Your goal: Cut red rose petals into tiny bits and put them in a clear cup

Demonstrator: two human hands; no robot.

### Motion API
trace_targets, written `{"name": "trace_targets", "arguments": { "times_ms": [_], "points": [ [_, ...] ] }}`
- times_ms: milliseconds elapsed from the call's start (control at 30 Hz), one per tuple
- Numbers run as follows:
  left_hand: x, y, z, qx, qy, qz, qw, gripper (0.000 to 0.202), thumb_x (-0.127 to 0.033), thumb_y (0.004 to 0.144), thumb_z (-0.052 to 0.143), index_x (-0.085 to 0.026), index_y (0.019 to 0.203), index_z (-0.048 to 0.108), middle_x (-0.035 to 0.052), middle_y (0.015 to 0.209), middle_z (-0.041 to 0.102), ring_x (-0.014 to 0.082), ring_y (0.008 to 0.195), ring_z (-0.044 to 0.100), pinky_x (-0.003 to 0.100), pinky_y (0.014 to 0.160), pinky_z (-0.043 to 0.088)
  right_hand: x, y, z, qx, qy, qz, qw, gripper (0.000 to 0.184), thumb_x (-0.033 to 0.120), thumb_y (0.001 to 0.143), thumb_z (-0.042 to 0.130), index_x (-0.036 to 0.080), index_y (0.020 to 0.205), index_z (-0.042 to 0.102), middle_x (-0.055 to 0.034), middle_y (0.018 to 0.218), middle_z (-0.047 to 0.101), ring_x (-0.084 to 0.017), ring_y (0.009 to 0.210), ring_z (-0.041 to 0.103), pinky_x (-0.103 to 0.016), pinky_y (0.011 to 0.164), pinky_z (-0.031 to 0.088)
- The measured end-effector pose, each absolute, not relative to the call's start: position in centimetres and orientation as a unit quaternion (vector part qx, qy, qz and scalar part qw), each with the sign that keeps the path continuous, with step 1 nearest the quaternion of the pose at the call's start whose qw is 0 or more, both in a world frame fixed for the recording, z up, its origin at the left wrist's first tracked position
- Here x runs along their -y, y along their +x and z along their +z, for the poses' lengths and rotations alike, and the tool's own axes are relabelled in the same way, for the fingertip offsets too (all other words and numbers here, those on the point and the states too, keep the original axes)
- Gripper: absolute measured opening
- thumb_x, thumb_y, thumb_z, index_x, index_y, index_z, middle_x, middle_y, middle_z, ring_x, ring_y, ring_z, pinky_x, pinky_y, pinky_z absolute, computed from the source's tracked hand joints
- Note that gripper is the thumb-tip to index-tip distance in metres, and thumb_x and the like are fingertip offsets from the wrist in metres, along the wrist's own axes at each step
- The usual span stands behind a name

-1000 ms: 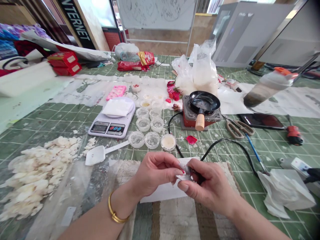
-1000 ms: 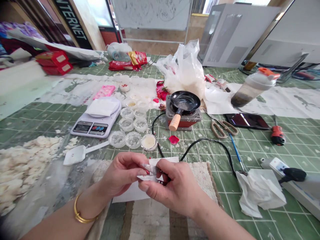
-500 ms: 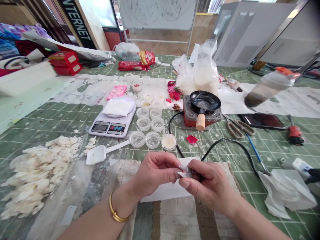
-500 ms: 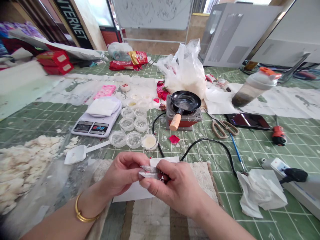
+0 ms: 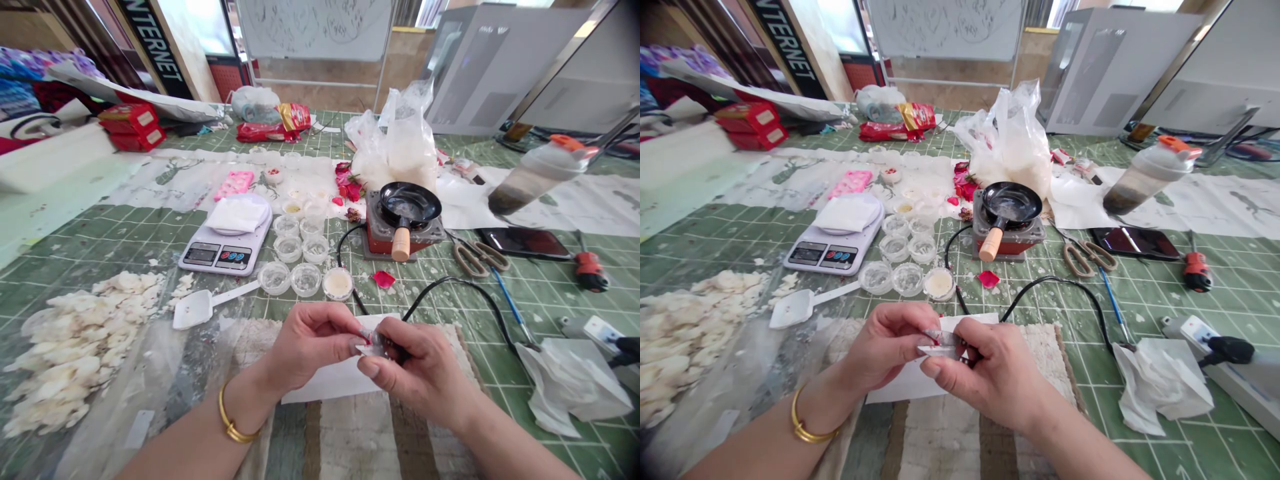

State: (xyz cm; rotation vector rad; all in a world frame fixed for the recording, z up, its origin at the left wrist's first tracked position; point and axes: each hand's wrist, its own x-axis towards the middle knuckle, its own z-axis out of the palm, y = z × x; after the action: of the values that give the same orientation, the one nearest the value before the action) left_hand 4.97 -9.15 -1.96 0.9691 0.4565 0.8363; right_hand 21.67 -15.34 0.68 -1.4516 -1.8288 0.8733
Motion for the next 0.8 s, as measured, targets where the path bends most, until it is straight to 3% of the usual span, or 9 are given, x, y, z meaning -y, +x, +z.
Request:
{"name": "trace_targets", "arguments": {
  "times_ms": [167,367,800],
  "points": [
    [9.10,4.88,-1.79,-0.194,0.492,0.403,0.747,0.011,-0.014,0.069,0.077,-0.022,0.077,0.076,0.0015,0.071,0.069,0.0094,0.066,0.060,0.020,0.061,0.047,15.41,21.74,0.61,0.690,-0.556,0.334,0.321,0.039,0.048,0.080,0.061,0.020,0.063,0.040,0.0075,0.052,0.030,-0.005,0.046,0.025,-0.020,0.041,0.019],
    [9.00,4.48,-1.61,-0.201,0.571,0.422,0.675,0.010,-0.016,0.072,0.074,-0.020,0.081,0.076,0.0049,0.073,0.071,0.0129,0.066,0.060,0.023,0.061,0.047,15.31,21.95,0.70,0.697,-0.567,0.321,0.300,0.044,0.050,0.082,0.058,0.020,0.059,0.035,0.0074,0.051,0.027,-0.006,0.047,0.024,-0.020,0.041,0.019],
    [9.10,4.58,-1.25,-0.194,0.541,0.423,0.700,0.014,-0.012,0.072,0.072,-0.020,0.082,0.076,0.0037,0.076,0.072,0.0120,0.069,0.064,0.020,0.063,0.050,15.41,22.00,0.74,0.713,-0.569,0.275,0.303,0.043,0.049,0.084,0.055,0.020,0.059,0.034,0.0075,0.050,0.027,-0.005,0.045,0.024,-0.020,0.041,0.019]
  ]
}}
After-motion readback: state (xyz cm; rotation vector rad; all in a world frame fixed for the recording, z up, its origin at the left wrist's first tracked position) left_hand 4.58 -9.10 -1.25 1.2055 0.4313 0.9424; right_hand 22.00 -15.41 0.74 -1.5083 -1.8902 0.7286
